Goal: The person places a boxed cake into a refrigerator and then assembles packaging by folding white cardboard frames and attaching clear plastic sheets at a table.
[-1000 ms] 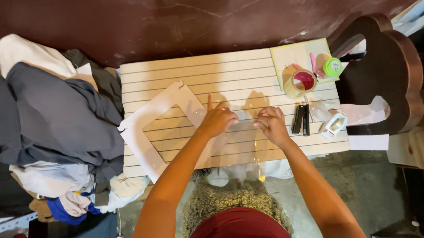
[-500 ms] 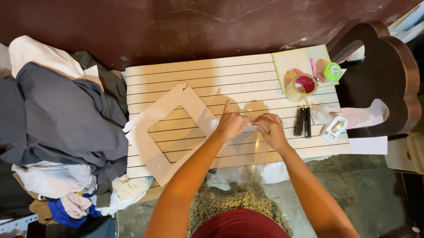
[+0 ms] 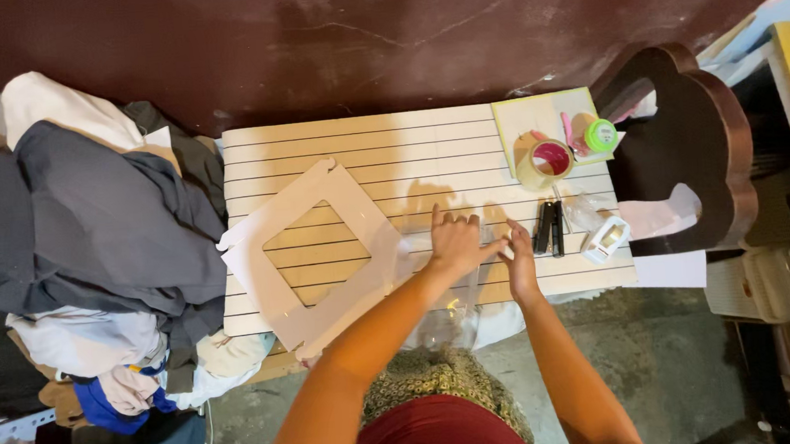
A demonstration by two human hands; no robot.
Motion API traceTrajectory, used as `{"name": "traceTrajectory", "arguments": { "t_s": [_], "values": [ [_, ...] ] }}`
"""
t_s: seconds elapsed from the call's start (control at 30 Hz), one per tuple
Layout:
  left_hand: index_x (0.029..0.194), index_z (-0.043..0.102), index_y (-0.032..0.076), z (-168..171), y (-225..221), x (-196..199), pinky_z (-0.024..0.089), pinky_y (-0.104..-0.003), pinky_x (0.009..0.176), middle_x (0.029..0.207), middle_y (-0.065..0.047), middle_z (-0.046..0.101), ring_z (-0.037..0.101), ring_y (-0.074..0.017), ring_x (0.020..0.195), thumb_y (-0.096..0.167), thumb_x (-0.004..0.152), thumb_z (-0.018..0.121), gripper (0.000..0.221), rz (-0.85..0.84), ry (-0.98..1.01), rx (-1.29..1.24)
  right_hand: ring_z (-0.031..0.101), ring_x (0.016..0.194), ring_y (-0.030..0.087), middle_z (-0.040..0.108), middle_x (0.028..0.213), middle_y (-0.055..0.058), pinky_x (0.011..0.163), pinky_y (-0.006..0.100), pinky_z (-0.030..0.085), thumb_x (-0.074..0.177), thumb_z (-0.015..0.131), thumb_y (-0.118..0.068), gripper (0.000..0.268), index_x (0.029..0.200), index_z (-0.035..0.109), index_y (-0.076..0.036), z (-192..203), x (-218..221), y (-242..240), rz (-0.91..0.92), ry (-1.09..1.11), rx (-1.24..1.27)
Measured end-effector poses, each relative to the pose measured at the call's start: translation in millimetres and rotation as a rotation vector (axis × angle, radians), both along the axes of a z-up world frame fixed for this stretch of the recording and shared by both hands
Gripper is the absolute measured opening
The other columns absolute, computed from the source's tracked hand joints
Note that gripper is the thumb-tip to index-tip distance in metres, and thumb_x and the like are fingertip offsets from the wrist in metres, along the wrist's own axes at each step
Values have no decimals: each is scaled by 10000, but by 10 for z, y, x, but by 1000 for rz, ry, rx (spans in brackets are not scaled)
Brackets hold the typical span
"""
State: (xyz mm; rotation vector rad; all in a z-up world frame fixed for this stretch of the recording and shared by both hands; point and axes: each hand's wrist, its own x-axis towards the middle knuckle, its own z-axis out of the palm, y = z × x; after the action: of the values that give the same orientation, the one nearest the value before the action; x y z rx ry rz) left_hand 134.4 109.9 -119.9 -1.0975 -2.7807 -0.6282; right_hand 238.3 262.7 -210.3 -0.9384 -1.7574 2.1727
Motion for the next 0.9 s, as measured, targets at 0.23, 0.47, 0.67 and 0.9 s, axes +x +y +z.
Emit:
{"name": "traceTrajectory", "arguments": {
  "t_s": [0.23, 0.47, 0.67, 0.9],
  "values": [
    [810, 777, 106, 39, 44, -220, 245, -572, 1209, 772, -113, 755, 723, -304, 785, 309, 882, 617, 268, 23, -388, 67, 473, 1313, 197, 489, 1445, 35, 1011, 437, 449, 950, 618, -294, 504, 1416, 492, -148, 154, 164, 200, 29, -84, 2],
    [914, 701, 69, 82, -569, -930, 489, -300, 981, 935, -40, 738, 671, -159, 974, 211, 1018, 522, 251, -271, -1135, 820, 500, 1300, 158, 520, 1485, 22, 1053, 348, 425, 1039, 566, -274, 438, 1450, 522, -127, 852, -33, 239, 57, 162, 271],
    [956, 708, 64, -882, -754, -1073, 468, -286, 976, 1055, -51, 752, 656, -160, 1037, 180, 1031, 473, 273, -123, -1082, 753, 571, 1130, 158, 552, 1374, 53, 914, 322, 516, 1025, 583, -242, 398, 1390, 510, -99, 480, -282, -15, 110, 55, 321],
    [1312, 536, 134, -710, -611, -756, 542, -314, 879, 1070, -35, 721, 690, -156, 1011, 194, 954, 666, 385, 36, -807, 810, 486, 1341, 340, 543, 1382, 138, 1152, 455, 379, 968, 689, -208, 466, 1390, 552, -66, 999, -290, -187, 204, 236, 1104]
  ]
}}
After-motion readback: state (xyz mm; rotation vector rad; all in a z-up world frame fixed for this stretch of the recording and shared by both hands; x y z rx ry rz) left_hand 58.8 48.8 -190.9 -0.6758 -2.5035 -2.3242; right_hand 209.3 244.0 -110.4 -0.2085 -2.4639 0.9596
